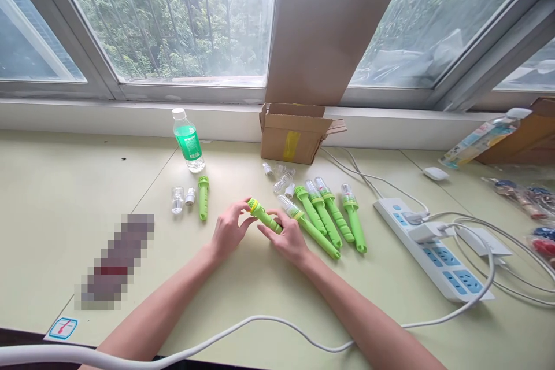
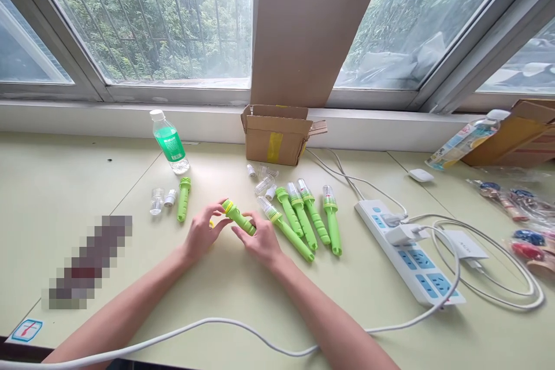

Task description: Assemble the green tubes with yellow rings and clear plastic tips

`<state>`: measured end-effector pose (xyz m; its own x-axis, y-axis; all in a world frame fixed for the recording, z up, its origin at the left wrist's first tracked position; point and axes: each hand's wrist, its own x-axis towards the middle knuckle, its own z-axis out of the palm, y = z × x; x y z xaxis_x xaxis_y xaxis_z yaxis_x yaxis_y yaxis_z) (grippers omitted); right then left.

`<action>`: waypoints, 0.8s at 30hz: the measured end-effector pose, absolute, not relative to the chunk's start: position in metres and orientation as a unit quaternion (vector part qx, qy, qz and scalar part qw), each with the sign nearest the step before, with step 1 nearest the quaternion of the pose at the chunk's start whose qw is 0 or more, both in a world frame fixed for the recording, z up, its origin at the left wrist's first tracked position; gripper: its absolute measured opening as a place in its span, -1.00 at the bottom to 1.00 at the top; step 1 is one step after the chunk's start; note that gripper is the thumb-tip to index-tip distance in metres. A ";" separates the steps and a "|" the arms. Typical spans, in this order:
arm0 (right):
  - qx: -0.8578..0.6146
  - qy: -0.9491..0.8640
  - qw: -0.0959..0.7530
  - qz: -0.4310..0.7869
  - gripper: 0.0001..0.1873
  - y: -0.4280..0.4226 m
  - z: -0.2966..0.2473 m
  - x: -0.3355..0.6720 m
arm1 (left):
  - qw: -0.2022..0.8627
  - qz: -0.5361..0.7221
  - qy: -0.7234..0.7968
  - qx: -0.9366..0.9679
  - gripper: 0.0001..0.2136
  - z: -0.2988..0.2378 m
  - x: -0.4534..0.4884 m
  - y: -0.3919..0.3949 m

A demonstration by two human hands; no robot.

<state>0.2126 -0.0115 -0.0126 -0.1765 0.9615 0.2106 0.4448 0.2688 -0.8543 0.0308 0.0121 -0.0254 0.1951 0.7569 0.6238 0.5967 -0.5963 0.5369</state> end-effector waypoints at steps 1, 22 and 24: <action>-0.507 -0.690 0.395 0.333 -0.74 -0.011 -0.013 0.213 | 0.082 0.463 0.433 0.769 -0.83 -0.026 0.030 0.012; -0.482 -0.684 0.402 0.372 -0.73 -0.010 -0.012 0.215 | 0.046 0.450 0.405 0.795 -0.82 -0.019 0.028 0.012; -0.482 -0.684 0.402 0.373 -0.76 -0.011 -0.013 0.214 | 0.038 0.445 0.410 0.795 -0.82 -0.018 0.029 0.011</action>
